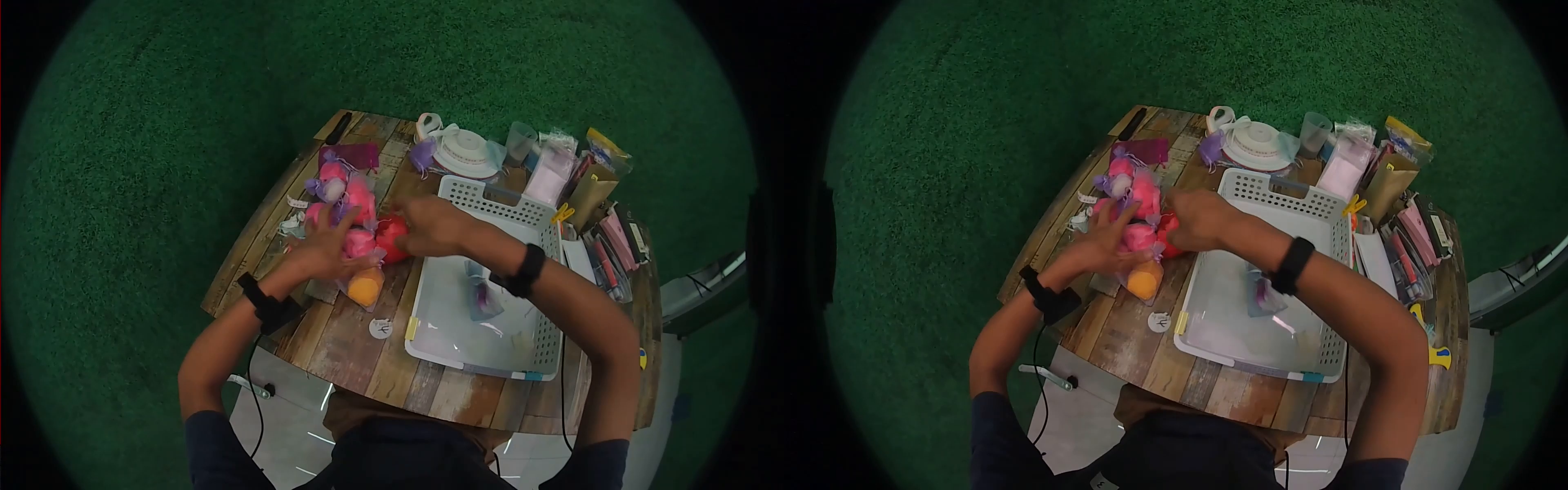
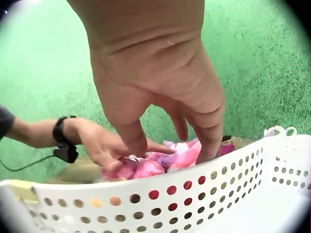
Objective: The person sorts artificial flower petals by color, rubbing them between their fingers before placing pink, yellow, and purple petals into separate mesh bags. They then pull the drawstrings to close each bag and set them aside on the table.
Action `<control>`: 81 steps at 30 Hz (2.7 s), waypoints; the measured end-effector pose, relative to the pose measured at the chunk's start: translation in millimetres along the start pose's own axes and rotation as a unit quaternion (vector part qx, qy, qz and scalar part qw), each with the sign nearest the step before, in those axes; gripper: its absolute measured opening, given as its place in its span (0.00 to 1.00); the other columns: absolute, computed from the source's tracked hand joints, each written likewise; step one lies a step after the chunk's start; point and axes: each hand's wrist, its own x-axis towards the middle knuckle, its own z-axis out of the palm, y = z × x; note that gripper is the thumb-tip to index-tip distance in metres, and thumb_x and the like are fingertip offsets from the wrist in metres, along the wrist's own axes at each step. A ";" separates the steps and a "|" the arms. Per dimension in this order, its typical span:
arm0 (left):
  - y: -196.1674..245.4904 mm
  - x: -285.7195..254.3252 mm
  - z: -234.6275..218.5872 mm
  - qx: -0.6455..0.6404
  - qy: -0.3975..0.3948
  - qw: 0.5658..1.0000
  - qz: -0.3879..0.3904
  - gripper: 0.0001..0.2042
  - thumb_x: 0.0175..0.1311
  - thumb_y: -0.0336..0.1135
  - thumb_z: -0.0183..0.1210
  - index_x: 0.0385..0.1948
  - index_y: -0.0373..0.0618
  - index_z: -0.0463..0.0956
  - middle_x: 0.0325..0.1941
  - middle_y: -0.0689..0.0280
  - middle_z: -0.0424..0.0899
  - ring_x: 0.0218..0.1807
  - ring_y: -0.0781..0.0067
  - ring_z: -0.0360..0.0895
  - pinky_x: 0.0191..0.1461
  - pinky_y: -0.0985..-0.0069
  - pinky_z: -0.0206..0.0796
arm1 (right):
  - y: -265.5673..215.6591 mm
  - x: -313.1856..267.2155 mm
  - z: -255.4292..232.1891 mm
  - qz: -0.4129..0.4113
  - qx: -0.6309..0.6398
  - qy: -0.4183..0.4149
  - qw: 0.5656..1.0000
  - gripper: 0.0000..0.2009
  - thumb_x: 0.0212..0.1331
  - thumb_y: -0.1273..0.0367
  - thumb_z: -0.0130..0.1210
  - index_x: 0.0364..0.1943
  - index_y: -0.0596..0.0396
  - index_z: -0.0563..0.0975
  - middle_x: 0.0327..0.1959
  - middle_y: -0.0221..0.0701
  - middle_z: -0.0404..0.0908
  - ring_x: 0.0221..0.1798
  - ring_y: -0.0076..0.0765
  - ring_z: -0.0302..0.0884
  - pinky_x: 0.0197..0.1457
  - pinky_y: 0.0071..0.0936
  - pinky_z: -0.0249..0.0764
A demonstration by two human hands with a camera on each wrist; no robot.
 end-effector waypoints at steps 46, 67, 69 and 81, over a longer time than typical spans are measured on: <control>-111.0 29.7 -78.4 -0.717 0.073 0.693 -0.014 0.11 0.66 0.42 0.56 0.37 0.44 0.76 0.27 0.63 0.79 0.22 0.67 0.78 0.23 0.71 0.70 | 12.6 225.3 51.8 -0.041 -0.160 -0.051 0.985 0.27 0.35 0.67 0.67 0.48 0.47 0.80 0.45 0.42 0.83 0.53 0.49 0.80 0.54 0.40 0.77; 143.3 23.9 -53.1 -0.714 -0.281 0.615 0.182 0.13 0.70 0.43 0.52 0.44 0.46 0.76 0.39 0.69 0.82 0.38 0.78 0.80 0.43 0.76 0.75 | 16.1 -109.6 -128.4 -0.058 -0.005 0.118 0.991 0.18 0.45 0.69 0.63 0.43 0.58 0.77 0.35 0.43 0.81 0.41 0.47 0.80 0.44 0.39 0.75; 155.8 31.7 -16.4 -0.665 -0.210 0.705 0.131 0.13 0.69 0.42 0.52 0.44 0.45 0.77 0.41 0.69 0.82 0.37 0.78 0.80 0.40 0.77 0.75 | 46.1 -124.4 -93.1 -0.063 0.000 0.144 0.988 0.21 0.45 0.67 0.65 0.45 0.59 0.75 0.40 0.44 0.79 0.48 0.48 0.78 0.49 0.39 0.74; 2.8 205.2 -26.4 -0.354 0.080 0.929 0.076 0.26 0.53 0.52 0.66 0.49 0.44 0.77 0.46 0.63 0.80 0.48 0.69 0.75 0.53 0.71 0.64 | 69.7 -245.8 -48.4 0.051 0.152 0.132 0.978 0.28 0.50 0.65 0.67 0.58 0.55 0.73 0.63 0.47 0.72 0.66 0.50 0.69 0.65 0.39 0.69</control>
